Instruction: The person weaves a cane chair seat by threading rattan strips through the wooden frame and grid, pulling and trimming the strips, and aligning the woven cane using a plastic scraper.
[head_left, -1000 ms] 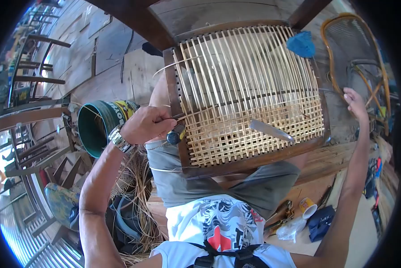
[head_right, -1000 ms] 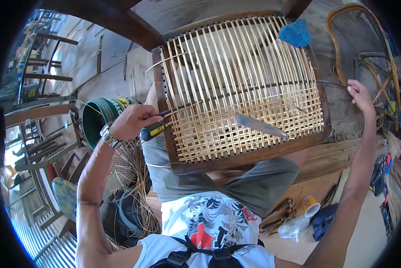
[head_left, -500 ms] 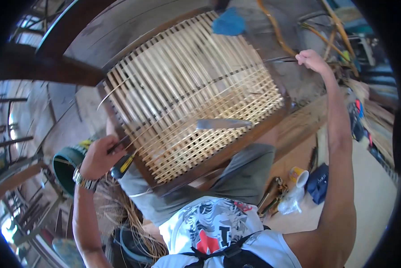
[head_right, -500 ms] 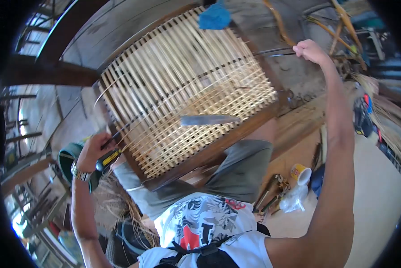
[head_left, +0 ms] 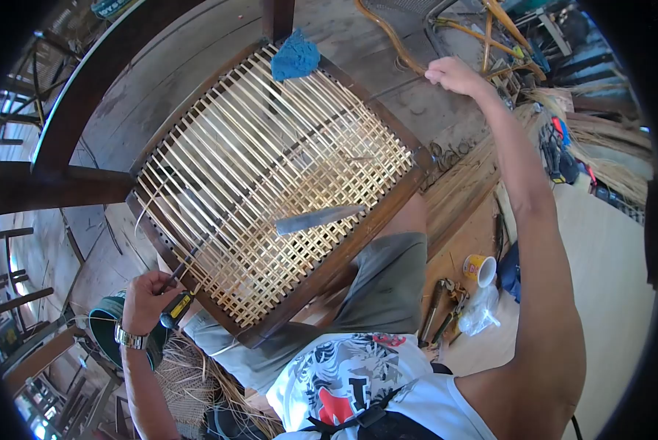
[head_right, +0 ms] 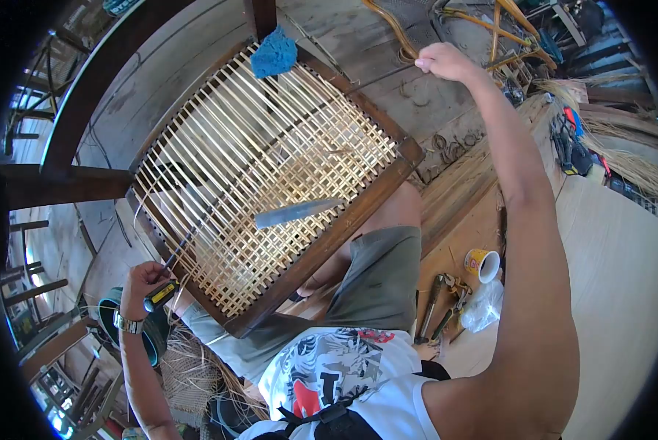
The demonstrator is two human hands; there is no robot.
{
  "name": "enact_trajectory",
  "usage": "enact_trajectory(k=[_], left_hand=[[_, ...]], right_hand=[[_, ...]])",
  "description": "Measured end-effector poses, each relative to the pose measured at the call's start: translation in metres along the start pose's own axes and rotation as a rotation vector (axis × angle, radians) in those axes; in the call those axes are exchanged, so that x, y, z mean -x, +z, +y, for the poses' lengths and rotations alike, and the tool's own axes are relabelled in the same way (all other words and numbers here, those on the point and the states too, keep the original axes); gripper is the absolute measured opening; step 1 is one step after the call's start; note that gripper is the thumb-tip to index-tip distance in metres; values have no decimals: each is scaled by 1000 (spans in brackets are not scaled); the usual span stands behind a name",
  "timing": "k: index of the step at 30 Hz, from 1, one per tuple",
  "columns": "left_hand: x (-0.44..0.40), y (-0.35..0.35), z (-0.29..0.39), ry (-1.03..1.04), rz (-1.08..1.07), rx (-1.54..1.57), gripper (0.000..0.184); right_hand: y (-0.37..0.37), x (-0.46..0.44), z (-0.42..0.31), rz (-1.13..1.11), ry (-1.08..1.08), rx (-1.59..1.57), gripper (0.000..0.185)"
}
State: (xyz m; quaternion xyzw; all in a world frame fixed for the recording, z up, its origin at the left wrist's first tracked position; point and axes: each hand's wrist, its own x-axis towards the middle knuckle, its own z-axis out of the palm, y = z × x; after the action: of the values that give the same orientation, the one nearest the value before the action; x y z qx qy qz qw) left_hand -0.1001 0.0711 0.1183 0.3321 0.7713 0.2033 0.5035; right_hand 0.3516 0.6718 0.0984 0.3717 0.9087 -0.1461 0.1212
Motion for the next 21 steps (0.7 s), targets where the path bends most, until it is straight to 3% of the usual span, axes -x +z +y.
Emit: enact_trajectory(k=[1, 5, 7, 9, 11, 12, 13, 15, 17, 19, 20, 21], left_hand=[[1, 0, -1, -18, -4, -21, 13], [2, -6, -14, 3, -36, 167, 13], [7, -7, -11, -12, -52, 265, 13], [7, -8, -16, -38, -24, 314, 17], [10, -14, -22, -36, 0, 216, 19], [11, -18, -23, -3, 49, 97, 19], [16, -18, -26, 14, 88, -18, 20], [30, -28, -17, -48, 137, -94, 22], [43, -34, 11, 164, 525, -530, 23], [67, -20, 75, 24, 825, -463, 27], [78, -12, 97, 32, 825, -473, 27], [88, -3, 115, 213, 956, -286, 29]], right_hand=[[-12, 11, -5, -88, 155, -103, 31], [-8, 40, -106, -44, 138, -346, 33], [2, 37, -124, 9, -182, -287, 27], [5, 27, -106, 110, -260, -238, 26], [8, 14, -59, 114, -15, -131, 27], [7, 10, -45, 135, -16, -136, 25], [8, 7, -48, 135, -27, -135, 25], [23, 23, -64, 271, -246, -299, 25], [8, 36, -94, 45, -157, -255, 23], [9, 48, -101, 108, -170, -305, 19], [7, 58, -104, 116, -165, -312, 19], [4, 67, -108, 23, -38, -478, 17]])
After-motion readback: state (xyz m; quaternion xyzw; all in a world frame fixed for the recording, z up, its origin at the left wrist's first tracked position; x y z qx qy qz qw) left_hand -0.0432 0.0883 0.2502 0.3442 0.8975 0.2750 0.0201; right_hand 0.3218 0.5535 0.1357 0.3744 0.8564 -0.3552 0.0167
